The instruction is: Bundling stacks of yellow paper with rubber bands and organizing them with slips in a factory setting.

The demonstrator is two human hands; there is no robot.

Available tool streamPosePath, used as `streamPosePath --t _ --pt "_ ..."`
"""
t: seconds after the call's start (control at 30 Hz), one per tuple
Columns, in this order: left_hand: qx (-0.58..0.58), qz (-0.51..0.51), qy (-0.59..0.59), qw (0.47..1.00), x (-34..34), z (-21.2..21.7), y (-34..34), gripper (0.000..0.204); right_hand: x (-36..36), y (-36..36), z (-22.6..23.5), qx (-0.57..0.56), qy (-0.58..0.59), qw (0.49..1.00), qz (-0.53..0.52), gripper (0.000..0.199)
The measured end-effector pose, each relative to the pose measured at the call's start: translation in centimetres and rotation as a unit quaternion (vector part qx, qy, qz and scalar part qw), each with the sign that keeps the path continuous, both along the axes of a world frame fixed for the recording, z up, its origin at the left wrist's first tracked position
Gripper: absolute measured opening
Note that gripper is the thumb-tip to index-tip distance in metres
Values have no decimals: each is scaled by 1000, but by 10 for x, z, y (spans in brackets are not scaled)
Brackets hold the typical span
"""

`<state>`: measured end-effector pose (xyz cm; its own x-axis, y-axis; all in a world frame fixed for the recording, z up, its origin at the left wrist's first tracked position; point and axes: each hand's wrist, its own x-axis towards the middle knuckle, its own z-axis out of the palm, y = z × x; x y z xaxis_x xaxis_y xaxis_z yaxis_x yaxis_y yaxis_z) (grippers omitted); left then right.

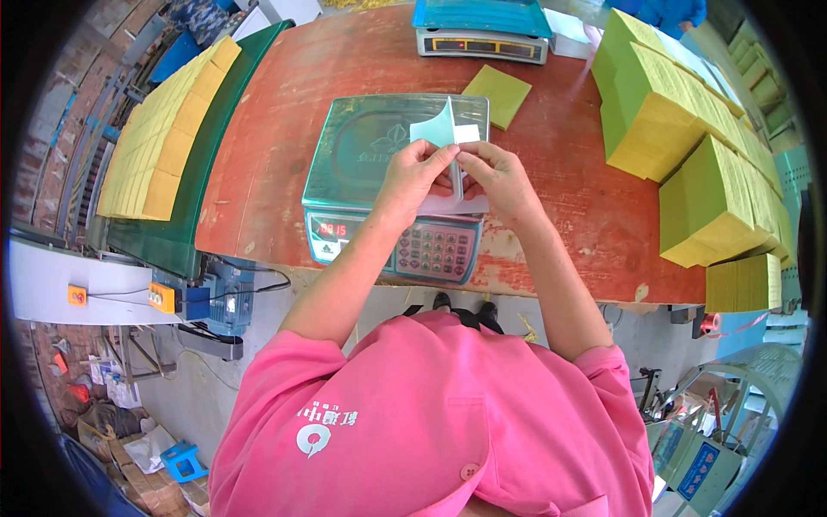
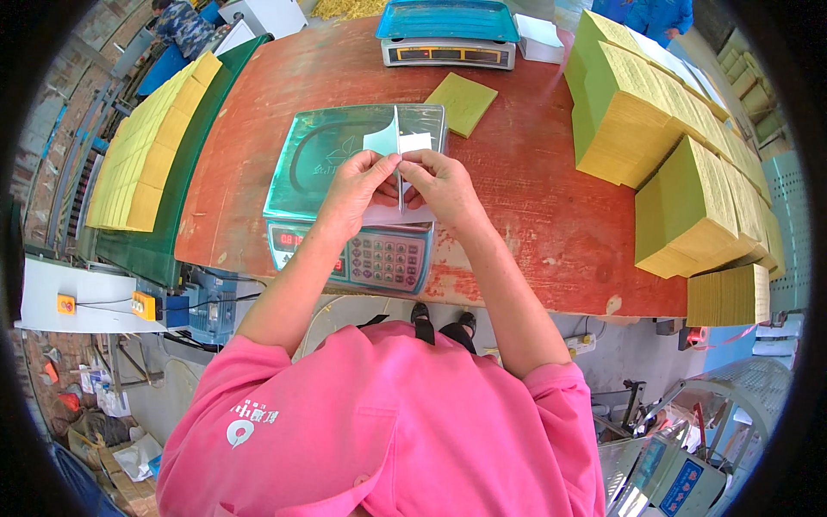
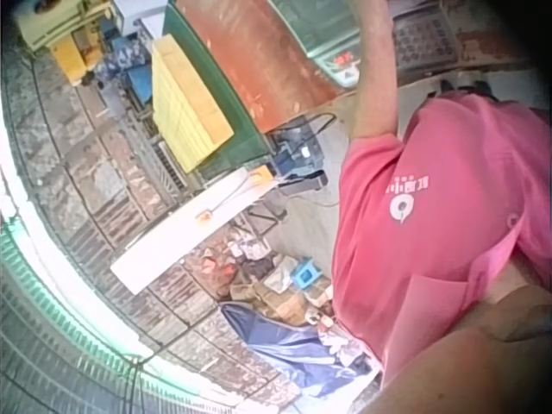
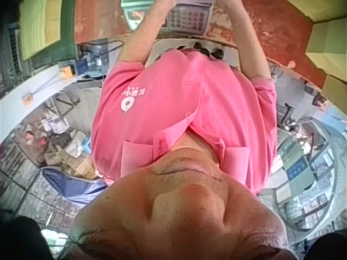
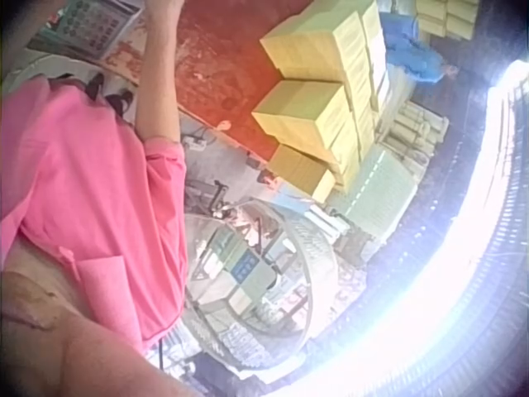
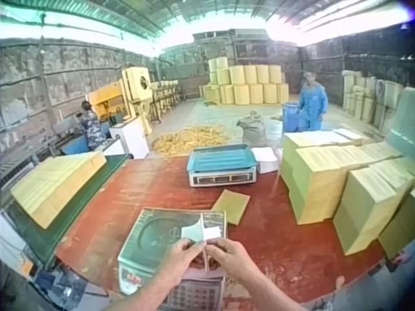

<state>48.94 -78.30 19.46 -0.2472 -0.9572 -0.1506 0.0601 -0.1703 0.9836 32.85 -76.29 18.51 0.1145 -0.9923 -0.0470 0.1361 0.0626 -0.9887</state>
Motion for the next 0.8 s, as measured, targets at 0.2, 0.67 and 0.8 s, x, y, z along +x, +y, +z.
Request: streamPosePath --t 0.2,0.67,0.8 --pt "0 1 7 1000 2 -6 -3 35 -1 0 -1 -1 -14 1000 7 31" --pt "10 5 -20 1000 3 -11 -3 12 0 4 2 -263 341 876 -217 33" --pt "15 10 -26 1000 4 -12 -4 13 6 0 2 -201 292 926 -126 29"
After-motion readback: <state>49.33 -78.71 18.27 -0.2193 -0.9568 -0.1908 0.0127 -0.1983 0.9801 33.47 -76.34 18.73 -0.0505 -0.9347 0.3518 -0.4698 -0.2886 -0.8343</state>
